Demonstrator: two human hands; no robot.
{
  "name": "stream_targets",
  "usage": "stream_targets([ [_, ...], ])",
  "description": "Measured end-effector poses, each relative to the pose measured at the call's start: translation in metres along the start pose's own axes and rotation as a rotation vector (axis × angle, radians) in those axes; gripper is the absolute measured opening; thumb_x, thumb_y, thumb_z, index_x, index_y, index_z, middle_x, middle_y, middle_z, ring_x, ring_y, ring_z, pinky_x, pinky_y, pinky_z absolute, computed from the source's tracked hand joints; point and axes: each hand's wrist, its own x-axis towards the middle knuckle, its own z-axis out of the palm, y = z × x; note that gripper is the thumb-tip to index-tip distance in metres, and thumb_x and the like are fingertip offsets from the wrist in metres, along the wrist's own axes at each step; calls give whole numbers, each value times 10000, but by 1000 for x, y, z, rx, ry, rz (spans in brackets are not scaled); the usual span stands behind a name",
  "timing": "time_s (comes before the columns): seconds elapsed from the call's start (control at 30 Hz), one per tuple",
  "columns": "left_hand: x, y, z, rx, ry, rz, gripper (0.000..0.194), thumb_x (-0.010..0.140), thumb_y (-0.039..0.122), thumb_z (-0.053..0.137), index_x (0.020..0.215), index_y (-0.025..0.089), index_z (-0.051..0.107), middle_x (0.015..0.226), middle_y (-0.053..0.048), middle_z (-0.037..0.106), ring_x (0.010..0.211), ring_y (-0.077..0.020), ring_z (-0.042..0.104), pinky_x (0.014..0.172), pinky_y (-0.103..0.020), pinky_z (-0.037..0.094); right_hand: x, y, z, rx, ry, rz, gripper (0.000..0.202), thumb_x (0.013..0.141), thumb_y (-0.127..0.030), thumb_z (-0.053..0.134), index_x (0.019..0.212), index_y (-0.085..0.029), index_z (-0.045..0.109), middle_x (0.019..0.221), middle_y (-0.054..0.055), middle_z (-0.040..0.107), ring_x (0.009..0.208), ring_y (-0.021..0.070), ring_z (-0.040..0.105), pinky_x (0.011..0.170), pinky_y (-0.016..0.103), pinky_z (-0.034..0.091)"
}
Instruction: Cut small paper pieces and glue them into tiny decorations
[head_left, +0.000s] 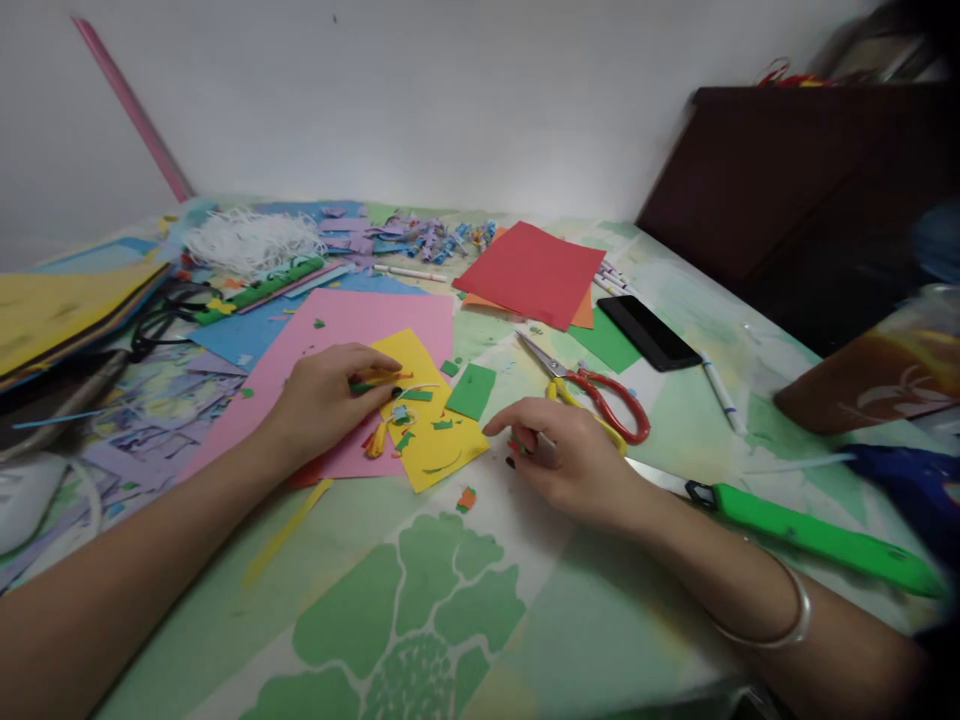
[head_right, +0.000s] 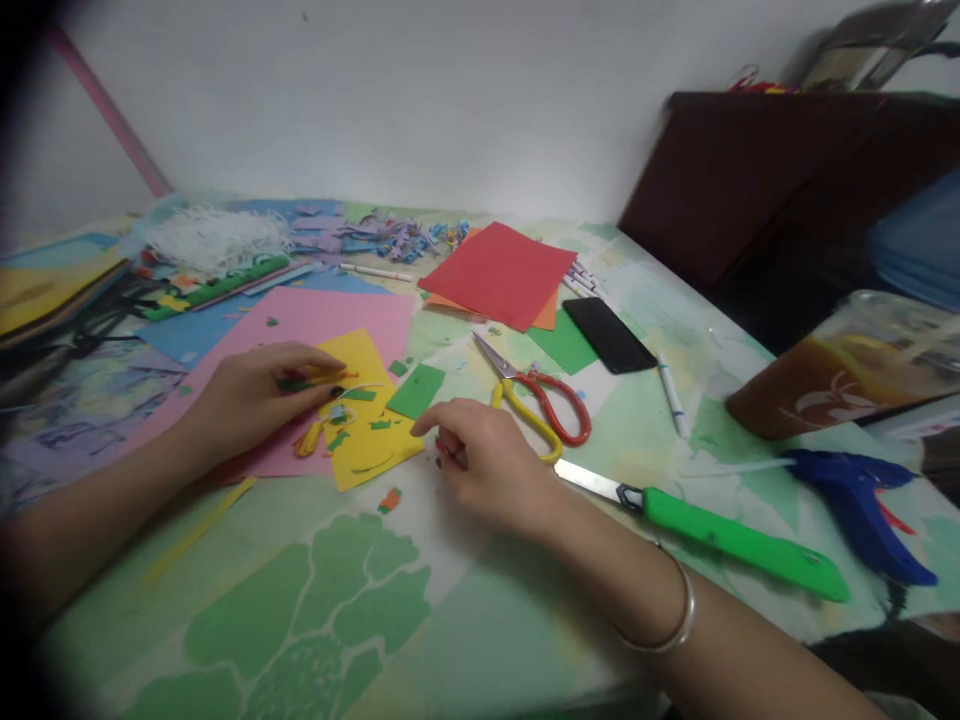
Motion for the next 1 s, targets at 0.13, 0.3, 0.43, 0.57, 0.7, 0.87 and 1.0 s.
stream_targets([
  [0.13, -1, -1, 0, -30, 33, -24, 225, 788, 370, 591, 923, 219, 688, 996, -82, 709, 904, -244, 647, 800, -365, 500, 0, 2, 2, 58, 58, 3, 333, 704, -18, 497, 993, -165, 572, 600, -69, 389, 543, 101, 403, 534, 243, 303],
  [0.3, -6, 16, -2, -81, 129, 54, 181, 831, 298, 565, 938, 218, 687, 1035, -84, 692, 995, -234, 626, 859, -354, 485, 1, 0, -3, 130, 53, -88, 279, 780, -81, 553, 1046, -165, 554, 731, -27, 536, 686, 119, 530, 672, 253, 406],
  [0.43, -19, 50, 2, -246, 10, 156, 195, 852, 297, 573, 987, 218, 689, 1010, -64, 710, 965, -208, 636, 852, -322, 478, 0, -5, -1, 129, 86, -143, 200, 828, -128, 583, 1024, -162, 580, 791, 9, 611, 757, 135, 583, 715, 258, 435],
  [0.57, -32, 83, 7, -461, -241, 45, 206, 841, 327, 610, 982, 208, 702, 936, -46, 730, 853, -185, 659, 732, -284, 491, -1, -12, 4, 122, 171, -175, 144, 853, -189, 627, 993, -173, 598, 828, 27, 658, 789, 143, 609, 729, 260, 445],
  [0.7, -35, 95, 10, -708, -375, -151, 176, 823, 316, 621, 866, 176, 718, 782, -40, 730, 683, -168, 665, 614, -267, 487, -2, -13, 8, 55, 239, -240, 121, 838, -160, 642, 953, -180, 608, 792, 19, 672, 756, 147, 617, 687, 257, 450],
  [0.87, -35, 91, 11, -848, -386, -284, 151, 811, 270, 628, 760, 156, 711, 709, -40, 710, 651, -153, 652, 606, -250, 478, -1, -6, 10, 66, 251, -254, 173, 808, -144, 685, 966, -184, 629, 796, 19, 710, 753, 162, 657, 691, 275, 490],
  [1.0, -35, 86, 12, -769, -321, -272, 148, 824, 273, 628, 764, 185, 730, 740, -28, 710, 666, -134, 618, 567, -218, 437, -1, -2, 2, 149, 280, -185, 142, 806, -106, 667, 913, -199, 666, 791, 7, 738, 730, 147, 691, 692, 261, 525],
])
